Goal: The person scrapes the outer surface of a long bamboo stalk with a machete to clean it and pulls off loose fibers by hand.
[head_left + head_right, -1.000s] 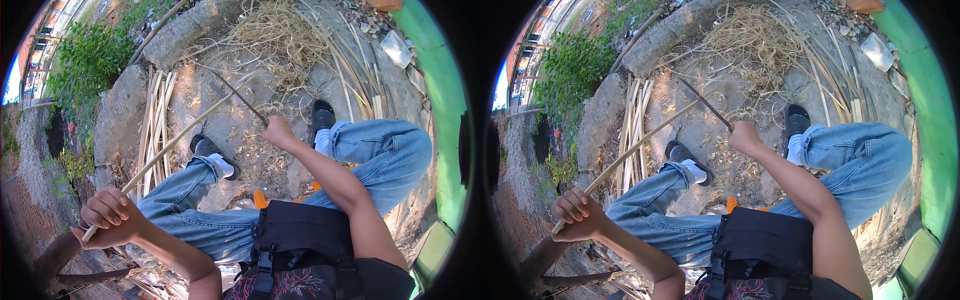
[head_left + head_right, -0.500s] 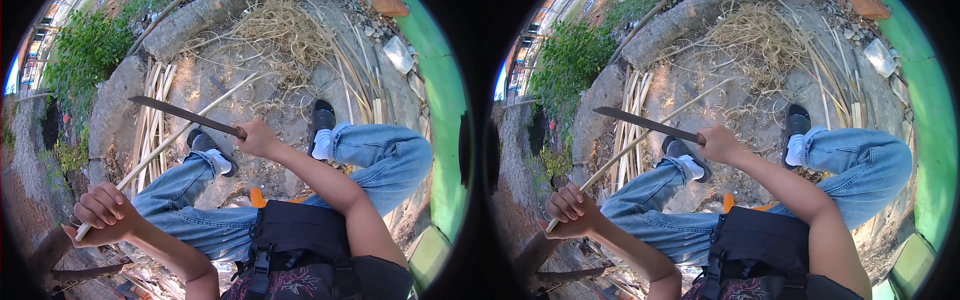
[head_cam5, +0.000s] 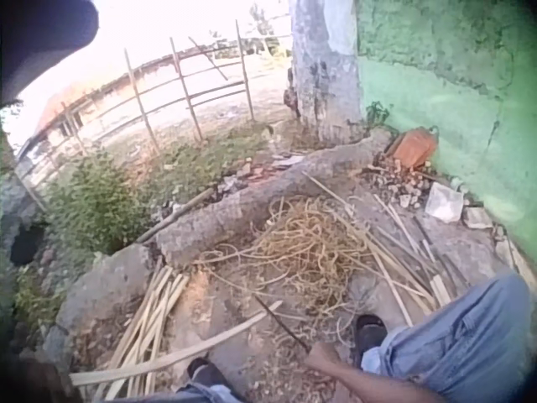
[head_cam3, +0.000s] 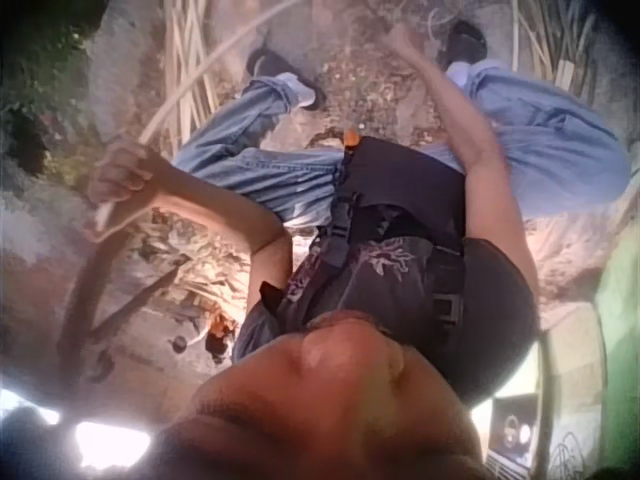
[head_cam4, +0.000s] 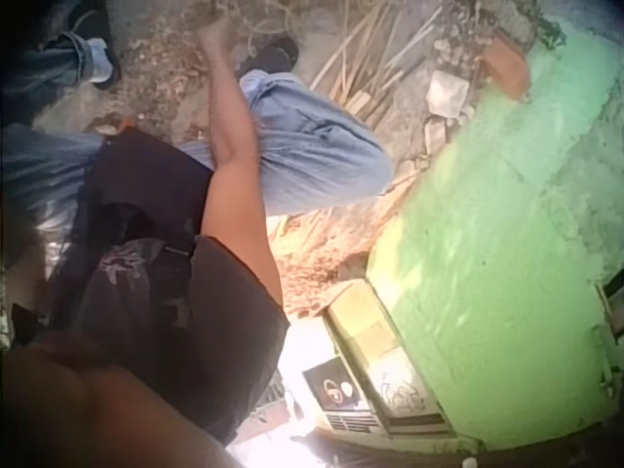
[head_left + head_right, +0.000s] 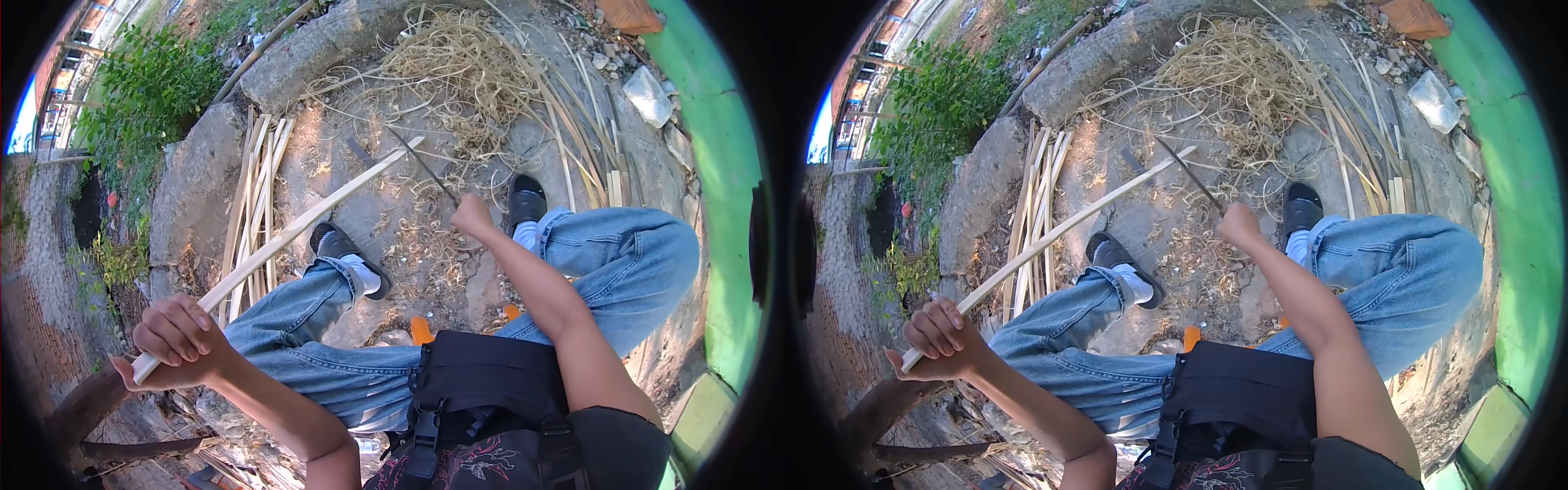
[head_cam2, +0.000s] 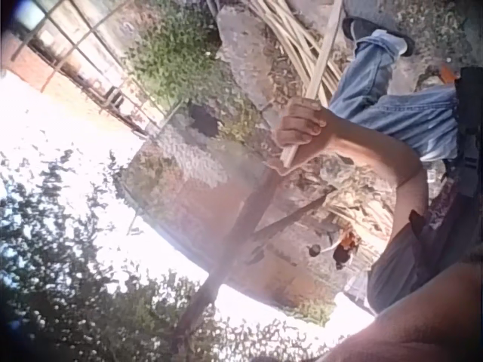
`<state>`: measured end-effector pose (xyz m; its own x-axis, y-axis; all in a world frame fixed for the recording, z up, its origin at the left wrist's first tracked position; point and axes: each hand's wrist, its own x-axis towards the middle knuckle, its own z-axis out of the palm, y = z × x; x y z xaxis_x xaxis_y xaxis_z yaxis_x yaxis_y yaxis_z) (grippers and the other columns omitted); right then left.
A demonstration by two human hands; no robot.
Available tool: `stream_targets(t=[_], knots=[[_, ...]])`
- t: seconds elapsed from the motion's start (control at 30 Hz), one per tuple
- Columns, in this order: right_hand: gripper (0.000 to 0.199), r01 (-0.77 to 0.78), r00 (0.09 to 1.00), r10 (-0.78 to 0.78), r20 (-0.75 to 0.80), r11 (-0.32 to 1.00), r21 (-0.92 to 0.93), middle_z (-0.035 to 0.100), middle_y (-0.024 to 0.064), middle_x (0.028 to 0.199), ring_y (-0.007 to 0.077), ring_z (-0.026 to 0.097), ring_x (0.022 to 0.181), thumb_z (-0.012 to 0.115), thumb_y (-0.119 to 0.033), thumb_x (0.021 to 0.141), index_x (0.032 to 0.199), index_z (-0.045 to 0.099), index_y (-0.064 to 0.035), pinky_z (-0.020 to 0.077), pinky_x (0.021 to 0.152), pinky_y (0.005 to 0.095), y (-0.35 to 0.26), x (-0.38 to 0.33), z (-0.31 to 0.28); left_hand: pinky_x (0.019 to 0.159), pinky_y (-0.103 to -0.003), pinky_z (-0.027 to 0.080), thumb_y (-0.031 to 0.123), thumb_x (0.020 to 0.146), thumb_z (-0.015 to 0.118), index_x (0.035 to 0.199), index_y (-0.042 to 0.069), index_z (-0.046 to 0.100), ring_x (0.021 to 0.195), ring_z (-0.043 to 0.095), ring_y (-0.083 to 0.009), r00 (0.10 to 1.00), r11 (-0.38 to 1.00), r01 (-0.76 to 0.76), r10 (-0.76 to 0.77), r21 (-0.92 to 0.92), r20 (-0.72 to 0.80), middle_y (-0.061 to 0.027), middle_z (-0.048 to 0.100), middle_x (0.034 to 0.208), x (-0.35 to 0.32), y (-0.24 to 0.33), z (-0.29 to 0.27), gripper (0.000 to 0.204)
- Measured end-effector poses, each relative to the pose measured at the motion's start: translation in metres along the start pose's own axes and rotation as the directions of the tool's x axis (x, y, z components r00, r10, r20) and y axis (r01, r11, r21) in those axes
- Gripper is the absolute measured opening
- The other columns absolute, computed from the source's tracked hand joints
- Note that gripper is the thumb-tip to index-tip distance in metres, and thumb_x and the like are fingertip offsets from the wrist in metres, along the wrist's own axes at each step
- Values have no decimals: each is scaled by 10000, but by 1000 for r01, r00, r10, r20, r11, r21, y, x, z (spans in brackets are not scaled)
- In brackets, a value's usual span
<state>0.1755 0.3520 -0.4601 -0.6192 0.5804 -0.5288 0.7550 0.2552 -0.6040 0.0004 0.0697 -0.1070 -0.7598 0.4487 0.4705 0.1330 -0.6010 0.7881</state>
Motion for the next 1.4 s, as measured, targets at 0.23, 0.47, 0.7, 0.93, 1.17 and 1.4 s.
stream_targets(t=[0.23,0.47,0.7,0.93,1.17,1.4], knots=[[152,338,936,-346,62,935,109,650,209,744,370,642,733,612,-105,683,766,638,19,494,690,422,-78,-46,-16,466,-322,425,529,898,291,487,142,405,332,357,-125,990,996,-59,67,61,-122,-3,342,389,2,-1,6,576],[136,39,999,-39,-1,998,-59,632,225,734,382,624,702,603,-92,672,761,623,9,484,658,434,-45,-31,-12,471,-327,426,539,898,290,488,134,404,337,352,-126,991,996,-29,40,86,-129,-1,341,394,-2,2,11,587],[149,410,906,-411,103,912,35,626,191,699,368,623,697,626,-146,688,756,619,-13,481,660,436,-103,-80,-23,511,-326,414,474,936,295,541,137,391,359,333,-125,992,990,-93,102,103,-80,-7,331,433,-5,30,14,528],[148,188,967,-183,179,982,-9,622,181,678,367,617,659,612,-147,685,761,617,-20,480,616,428,-70,-75,-16,515,-320,412,457,930,304,519,144,368,343,327,-119,985,987,-47,71,154,-158,1,328,419,-1,31,20,521],[158,123,975,-119,185,992,-9,617,229,682,375,618,643,597,-132,683,729,641,13,489,619,419,7,-26,-4,414,-242,379,448,923,339,449,176,331,277,316,-86,981,985,-69,96,160,-168,34,338,361,8,29,15,546],[161,203,967,-214,141,975,89,612,240,686,369,622,658,585,-121,691,758,637,16,491,627,412,-60,-45,0,454,-253,395,436,922,363,477,159,340,318,347,-94,986,986,-33,59,164,-157,20,346,391,10,33,8,525]])
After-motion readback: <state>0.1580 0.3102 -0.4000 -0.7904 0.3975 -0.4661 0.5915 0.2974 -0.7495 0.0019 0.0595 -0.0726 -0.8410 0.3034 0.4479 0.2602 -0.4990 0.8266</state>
